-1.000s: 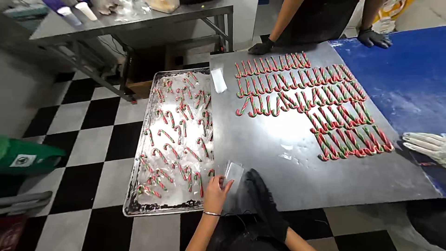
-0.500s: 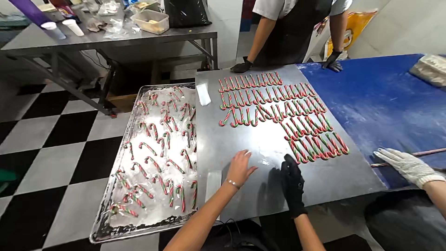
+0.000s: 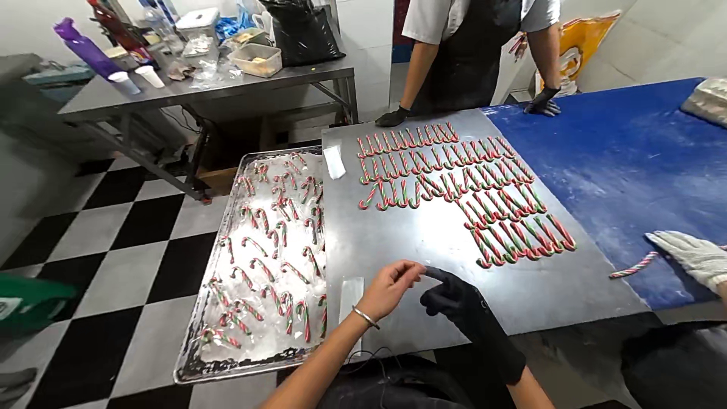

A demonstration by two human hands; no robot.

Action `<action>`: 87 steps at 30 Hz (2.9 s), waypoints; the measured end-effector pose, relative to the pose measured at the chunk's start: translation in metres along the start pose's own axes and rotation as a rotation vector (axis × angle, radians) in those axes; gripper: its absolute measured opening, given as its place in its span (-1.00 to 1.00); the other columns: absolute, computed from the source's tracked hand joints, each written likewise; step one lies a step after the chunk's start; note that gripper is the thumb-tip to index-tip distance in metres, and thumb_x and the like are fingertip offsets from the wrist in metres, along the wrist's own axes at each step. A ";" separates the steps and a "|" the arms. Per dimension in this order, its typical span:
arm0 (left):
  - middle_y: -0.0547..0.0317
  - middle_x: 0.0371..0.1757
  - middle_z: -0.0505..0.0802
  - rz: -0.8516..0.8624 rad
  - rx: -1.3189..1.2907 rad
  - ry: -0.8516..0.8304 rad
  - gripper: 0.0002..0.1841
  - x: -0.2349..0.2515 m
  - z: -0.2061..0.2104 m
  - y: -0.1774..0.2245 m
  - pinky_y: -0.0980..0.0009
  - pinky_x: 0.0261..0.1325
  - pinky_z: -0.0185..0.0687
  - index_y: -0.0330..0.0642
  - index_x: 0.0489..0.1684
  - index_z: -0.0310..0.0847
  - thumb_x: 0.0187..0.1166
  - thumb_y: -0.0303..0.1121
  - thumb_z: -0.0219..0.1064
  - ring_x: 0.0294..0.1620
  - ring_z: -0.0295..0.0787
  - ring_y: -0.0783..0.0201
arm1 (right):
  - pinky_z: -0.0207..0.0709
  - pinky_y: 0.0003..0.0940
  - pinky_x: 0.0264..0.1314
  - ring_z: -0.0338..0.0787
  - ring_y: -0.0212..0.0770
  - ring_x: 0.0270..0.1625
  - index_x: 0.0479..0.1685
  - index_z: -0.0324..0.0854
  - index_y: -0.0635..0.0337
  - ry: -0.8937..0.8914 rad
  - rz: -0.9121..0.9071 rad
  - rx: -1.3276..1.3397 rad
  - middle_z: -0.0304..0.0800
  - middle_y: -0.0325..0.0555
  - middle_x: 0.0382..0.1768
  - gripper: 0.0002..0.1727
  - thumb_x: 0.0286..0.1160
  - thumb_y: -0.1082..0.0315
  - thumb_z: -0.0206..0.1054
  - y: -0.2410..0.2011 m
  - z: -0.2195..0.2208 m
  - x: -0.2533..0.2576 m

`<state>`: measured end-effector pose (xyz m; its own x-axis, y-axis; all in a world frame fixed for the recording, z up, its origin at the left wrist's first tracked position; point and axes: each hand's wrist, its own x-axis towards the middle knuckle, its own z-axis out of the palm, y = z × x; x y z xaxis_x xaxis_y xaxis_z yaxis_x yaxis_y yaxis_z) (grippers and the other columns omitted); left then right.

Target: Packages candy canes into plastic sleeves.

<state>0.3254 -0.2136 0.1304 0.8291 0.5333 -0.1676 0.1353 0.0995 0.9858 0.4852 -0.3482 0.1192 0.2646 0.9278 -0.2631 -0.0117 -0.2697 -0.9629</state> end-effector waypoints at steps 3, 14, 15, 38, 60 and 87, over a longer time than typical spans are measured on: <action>0.11 0.20 0.89 -0.020 -0.102 0.148 -0.54 -0.025 0.005 -0.004 0.41 0.30 0.70 -0.33 0.41 0.65 0.61 -0.26 0.41 0.17 0.82 0.38 | 0.81 -0.32 -0.26 0.90 -0.21 -0.38 0.61 0.39 0.28 -0.038 0.051 0.110 0.93 -0.10 -0.34 -0.34 0.46 0.42 0.45 0.001 0.024 -0.007; 0.21 -0.16 0.97 0.104 0.130 0.319 -0.79 -0.050 -0.007 -0.018 0.54 0.14 0.78 -0.25 -0.04 0.89 0.64 -0.31 0.41 -0.12 0.89 0.51 | 0.79 -0.35 -0.34 0.89 -0.22 -0.43 0.63 0.37 0.30 -0.081 0.117 0.107 0.93 -0.10 -0.35 -0.35 0.49 0.47 0.38 0.003 0.051 -0.014; 0.20 -0.14 0.97 0.110 0.166 0.300 -0.78 -0.050 -0.009 -0.019 0.54 0.17 0.77 -0.25 -0.02 0.89 0.67 -0.33 0.37 -0.09 0.89 0.51 | 0.77 -0.37 -0.36 0.88 -0.23 -0.44 0.63 0.36 0.29 -0.083 0.122 0.101 0.93 -0.11 -0.35 -0.36 0.49 0.46 0.38 0.003 0.051 -0.016; 0.07 -0.06 0.96 -0.191 -0.100 0.289 -0.75 -0.055 -0.017 -0.020 0.42 0.04 0.87 -0.36 0.15 0.79 0.73 -0.41 0.29 -0.10 0.95 0.34 | 0.77 -0.38 -0.25 0.91 -0.22 -0.32 0.62 0.43 0.25 -0.015 0.117 0.066 0.95 -0.02 -0.23 -0.38 0.51 0.43 0.40 0.017 0.024 -0.012; 0.06 0.04 0.88 -0.223 -0.243 0.375 -0.53 -0.041 0.008 -0.016 0.38 0.21 0.71 -0.33 0.41 0.59 0.56 -0.37 0.50 -0.01 0.82 0.35 | 0.77 -0.38 -0.33 0.90 -0.22 -0.37 0.82 0.12 0.11 0.169 -0.041 0.077 0.96 -0.05 -0.23 -0.11 0.41 0.49 0.46 0.007 0.052 0.002; -0.48 0.60 0.50 -0.600 0.562 0.912 -0.25 -0.139 -0.132 -0.176 -0.16 0.72 0.24 -0.48 0.71 0.25 0.65 -0.15 0.39 0.65 0.40 -0.35 | 0.72 -0.17 0.23 0.78 -0.08 0.28 0.69 0.26 0.28 0.055 0.261 0.106 0.69 0.14 0.36 -0.42 0.77 0.23 0.17 0.086 0.094 0.026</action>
<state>0.1149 -0.1943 -0.0209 -0.0980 0.9425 -0.3196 0.7667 0.2763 0.5796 0.4003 -0.3227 0.0241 0.2909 0.8146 -0.5018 -0.1865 -0.4662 -0.8648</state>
